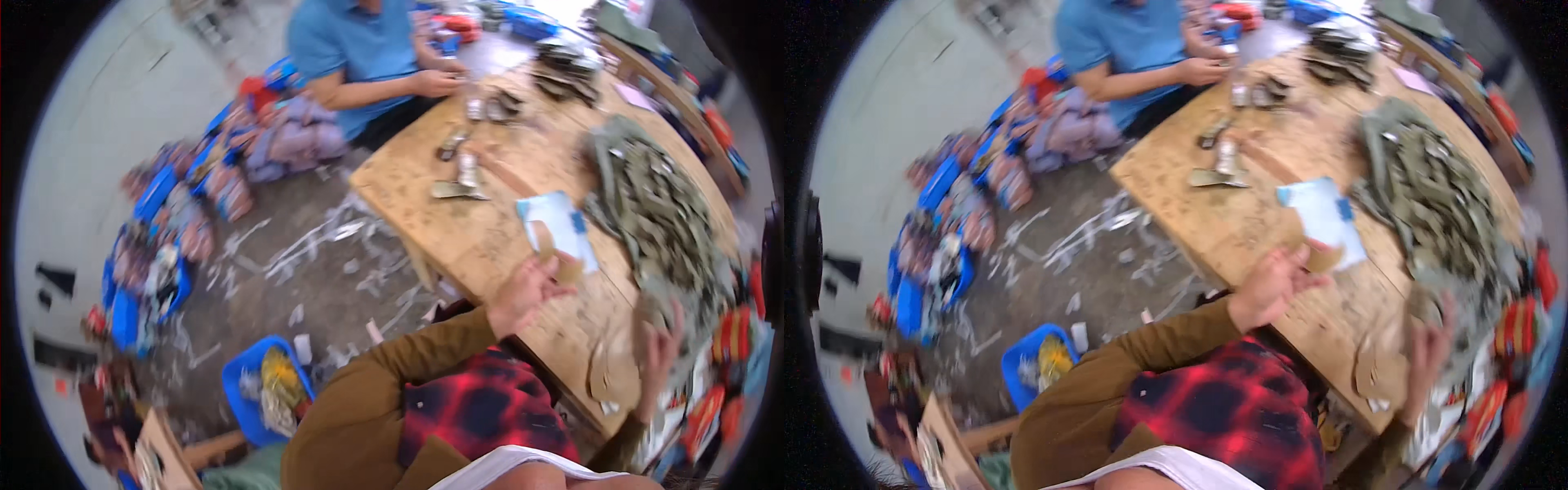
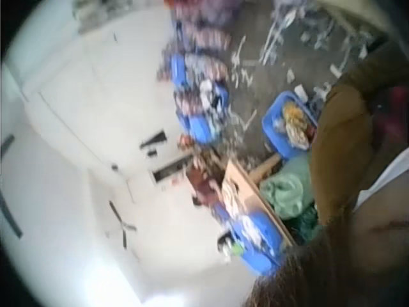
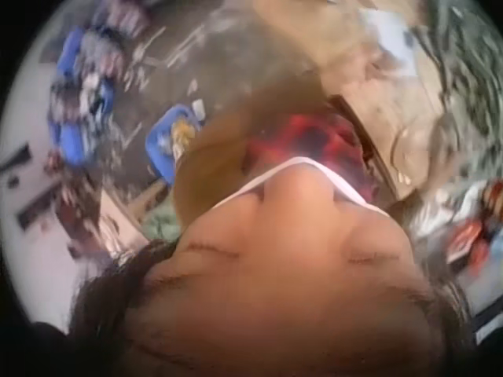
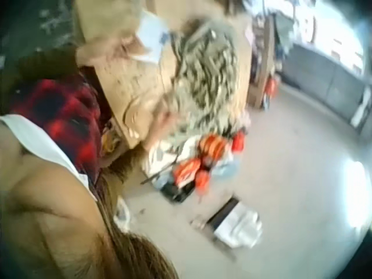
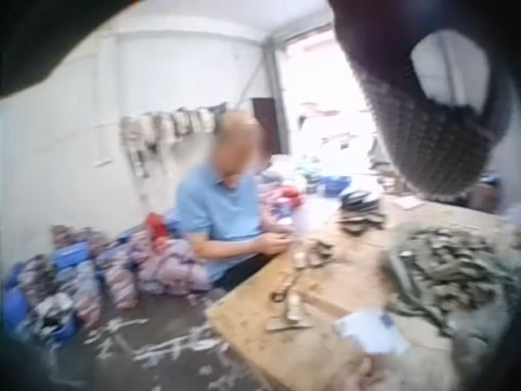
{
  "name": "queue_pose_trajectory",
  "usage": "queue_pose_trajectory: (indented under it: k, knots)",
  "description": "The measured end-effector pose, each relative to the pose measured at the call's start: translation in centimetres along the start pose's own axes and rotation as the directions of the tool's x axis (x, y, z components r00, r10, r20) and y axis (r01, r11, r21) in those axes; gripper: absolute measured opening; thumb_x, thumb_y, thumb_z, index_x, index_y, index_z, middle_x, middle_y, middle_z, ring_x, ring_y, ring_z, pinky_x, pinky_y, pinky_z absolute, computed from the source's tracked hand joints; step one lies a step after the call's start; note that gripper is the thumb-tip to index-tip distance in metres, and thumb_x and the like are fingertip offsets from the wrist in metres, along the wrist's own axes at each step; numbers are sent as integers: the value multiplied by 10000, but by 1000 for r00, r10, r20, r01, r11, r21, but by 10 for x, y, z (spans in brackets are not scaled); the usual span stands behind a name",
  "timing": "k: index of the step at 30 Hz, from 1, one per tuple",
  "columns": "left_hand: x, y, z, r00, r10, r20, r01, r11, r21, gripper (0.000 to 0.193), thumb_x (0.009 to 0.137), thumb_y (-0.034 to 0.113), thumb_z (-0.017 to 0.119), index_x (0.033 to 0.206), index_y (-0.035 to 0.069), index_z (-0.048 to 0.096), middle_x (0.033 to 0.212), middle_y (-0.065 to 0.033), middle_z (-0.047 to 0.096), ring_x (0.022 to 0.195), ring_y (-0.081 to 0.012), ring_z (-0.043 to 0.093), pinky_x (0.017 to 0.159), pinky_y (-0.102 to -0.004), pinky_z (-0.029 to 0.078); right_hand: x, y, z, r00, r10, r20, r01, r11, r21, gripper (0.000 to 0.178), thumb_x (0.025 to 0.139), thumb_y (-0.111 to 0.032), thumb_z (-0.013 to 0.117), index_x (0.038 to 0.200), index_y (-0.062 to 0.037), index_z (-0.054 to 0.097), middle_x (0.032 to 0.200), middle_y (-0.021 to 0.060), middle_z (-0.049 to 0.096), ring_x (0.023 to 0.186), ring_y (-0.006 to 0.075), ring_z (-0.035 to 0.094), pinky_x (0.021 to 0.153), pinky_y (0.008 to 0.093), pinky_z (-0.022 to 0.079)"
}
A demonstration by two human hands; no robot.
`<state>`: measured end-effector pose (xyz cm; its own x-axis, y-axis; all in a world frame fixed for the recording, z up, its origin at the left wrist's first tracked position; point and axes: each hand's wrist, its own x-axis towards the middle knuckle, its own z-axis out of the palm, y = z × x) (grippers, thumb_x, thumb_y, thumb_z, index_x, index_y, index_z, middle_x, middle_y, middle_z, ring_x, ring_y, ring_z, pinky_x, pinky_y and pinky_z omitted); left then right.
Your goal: The person assembles shoe components by hand at a wooden workbench. They pick up a cardboard template and a piece of green material, align them, and fold the material around the template. The person uses a hammer to tap the folded material, then places the finished piece on the table. This process is repeated with multiple units throughout the clip.
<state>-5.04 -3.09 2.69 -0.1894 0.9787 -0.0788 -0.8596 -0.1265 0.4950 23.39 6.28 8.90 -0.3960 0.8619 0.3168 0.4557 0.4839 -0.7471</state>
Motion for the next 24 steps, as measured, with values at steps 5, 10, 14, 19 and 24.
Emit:
queue_pose_trajectory:
  k: [5, 10, 14, 19, 24]
  knots:
    - [-4, -9, 20, 979, 195, 64, -205, 934, 292, 285, 1054, 208, 403, 1210, 32, 562, 1266, -86, 579, 1104, -190, 599, 959, -385, 524, -43, -62, 68, 918, 58, 391, -241, 865, 439, 306, 889, -70, 612, 1188, -7, 605, 1202, 79, 590, 1000, 144, 594, 853, 269, 471]
    - [-20, 3, 43, 996, 35, 82, -53, 973, 225, 287, 1056, 211, 393, 1202, 24, 553, 1274, -102, 574, 1115, -181, 590, 948, -377, 531, -58, -109, 68, 776, -5, 630, -571, 418, 707, 540, 851, -104, 671, 1349, -7, 486, 1238, 142, 592, 1107, 226, 603, 910, 330, 499]
    - [-19, -5, 50, 993, -73, 92, 50, 973, 225, 291, 1056, 226, 388, 1190, 27, 553, 1250, -102, 592, 1059, -164, 612, 919, -373, 546, -58, -115, 65, 838, -126, 531, -377, 570, 730, 540, 826, 26, 607, 1352, -15, 497, 1210, 152, 603, 1052, 251, 643, 819, 334, 549]
    - [9, -5, 37, 994, -112, 8, 108, 969, 221, 287, 1050, 216, 400, 1198, 23, 553, 1227, -107, 606, 1058, -155, 612, 928, -380, 538, -45, -63, 76, 989, 146, -20, -118, 865, 487, 225, 926, 23, 553, 1140, 11, 623, 707, 0, 560, 564, 85, 529, 531, 211, 422]
    - [35, 15, 30, 985, -174, -18, 175, 978, 110, 301, 1052, 189, 383, 1273, 21, 500, 1271, -121, 568, 1172, -200, 569, 1034, -372, 475, -55, 4, 106, 876, 475, -84, -327, 711, 622, 157, 903, -24, 634, 1056, -5, 662, 693, -36, 460, 580, 64, 413, 511, 203, 299]
